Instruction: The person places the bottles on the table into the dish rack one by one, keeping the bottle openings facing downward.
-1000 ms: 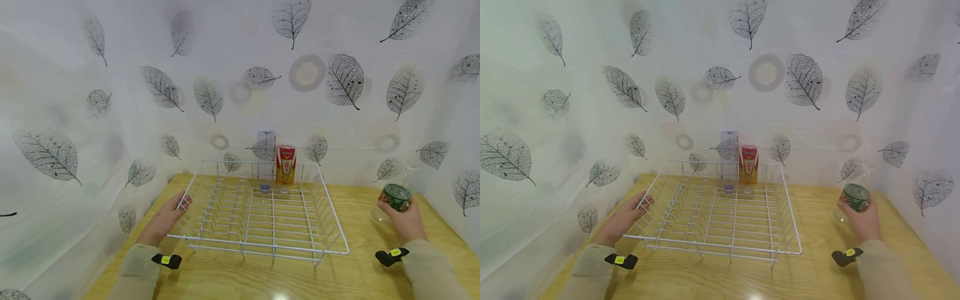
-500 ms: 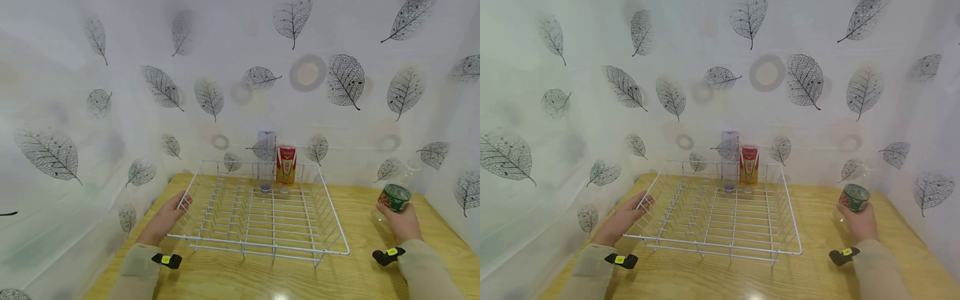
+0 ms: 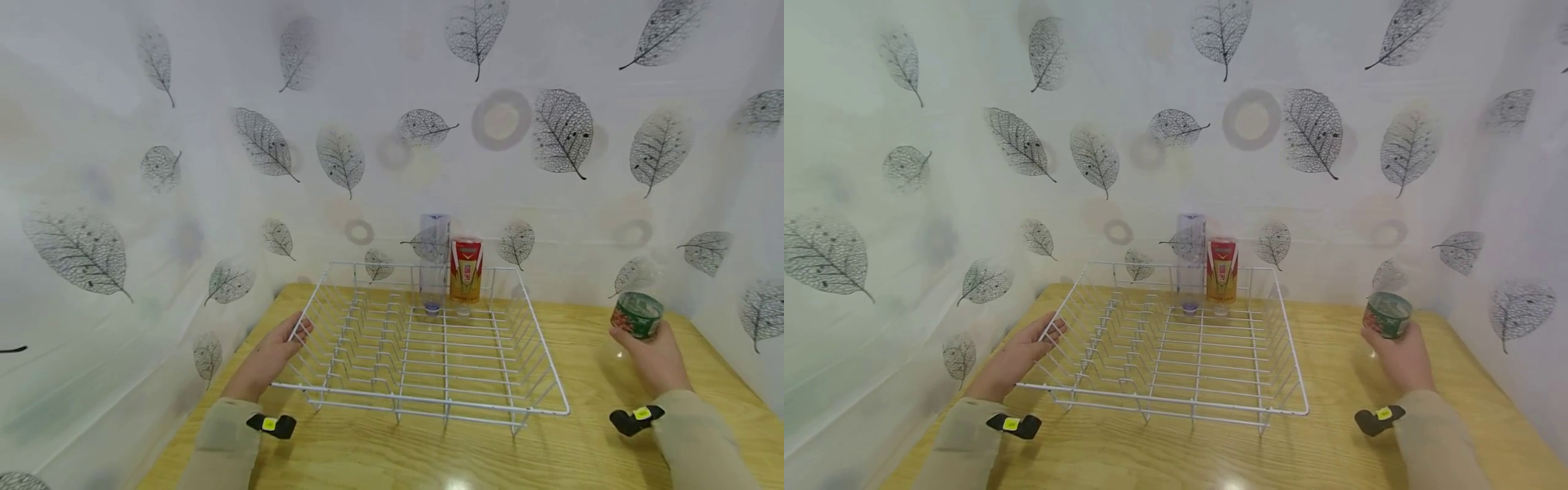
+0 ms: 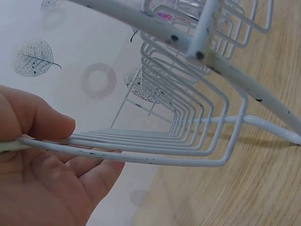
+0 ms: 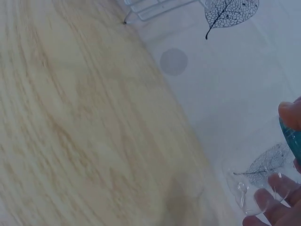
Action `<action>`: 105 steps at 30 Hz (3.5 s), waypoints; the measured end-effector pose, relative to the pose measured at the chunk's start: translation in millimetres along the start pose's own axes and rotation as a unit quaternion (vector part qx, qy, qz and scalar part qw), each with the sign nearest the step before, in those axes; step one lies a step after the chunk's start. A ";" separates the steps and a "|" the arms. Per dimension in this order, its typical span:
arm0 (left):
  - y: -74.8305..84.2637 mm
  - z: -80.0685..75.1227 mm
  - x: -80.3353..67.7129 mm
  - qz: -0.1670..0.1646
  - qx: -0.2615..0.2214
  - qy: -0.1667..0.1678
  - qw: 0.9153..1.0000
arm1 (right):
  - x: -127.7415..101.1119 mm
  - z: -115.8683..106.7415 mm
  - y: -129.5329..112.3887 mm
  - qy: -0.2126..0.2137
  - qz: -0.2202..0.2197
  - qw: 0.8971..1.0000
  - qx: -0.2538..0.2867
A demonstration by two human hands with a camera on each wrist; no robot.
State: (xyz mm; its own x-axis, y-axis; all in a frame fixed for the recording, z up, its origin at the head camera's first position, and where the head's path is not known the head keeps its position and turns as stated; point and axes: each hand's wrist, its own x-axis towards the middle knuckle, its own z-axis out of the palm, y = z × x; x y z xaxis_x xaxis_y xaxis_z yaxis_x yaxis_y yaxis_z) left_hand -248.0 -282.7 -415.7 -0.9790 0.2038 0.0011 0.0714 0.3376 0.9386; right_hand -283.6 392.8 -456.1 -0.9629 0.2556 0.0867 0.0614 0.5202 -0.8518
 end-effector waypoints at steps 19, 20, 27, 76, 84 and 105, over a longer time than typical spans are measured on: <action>12.4 -1.3 -1.9 -0.002 0.077 0.005 0.997 | -43.8 5.9 -110.7 -0.090 -0.162 0.976 -0.113; 14.6 -0.5 -2.5 0.000 0.087 0.008 0.996 | -46.8 8.1 -115.7 -0.088 -0.172 0.974 -0.121; 43.0 16.6 -8.2 0.054 0.211 0.045 0.975 | -66.4 26.7 -148.8 -0.078 -0.260 0.950 -0.152; 111.5 183.5 -0.2 0.332 0.551 0.109 0.758 | -118.0 138.4 -196.7 -0.026 -0.505 0.819 -0.272; 110.6 182.0 2.4 0.325 0.550 0.099 0.763 | -117.7 137.1 -196.7 -0.034 -0.496 0.824 -0.270; 120.0 175.4 -0.3 0.256 0.286 0.030 0.923 | -118.1 107.5 -204.8 -0.179 -0.276 0.932 0.150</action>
State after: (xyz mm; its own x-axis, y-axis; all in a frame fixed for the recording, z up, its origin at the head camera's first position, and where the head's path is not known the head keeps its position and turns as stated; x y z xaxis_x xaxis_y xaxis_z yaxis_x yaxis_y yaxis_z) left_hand -205.7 -81.1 -363.6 -0.7971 0.4252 0.4288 0.5993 0.6445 0.4749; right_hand -210.7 168.5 -347.5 -0.8555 -0.2999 0.4221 -0.4936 0.2263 -0.8397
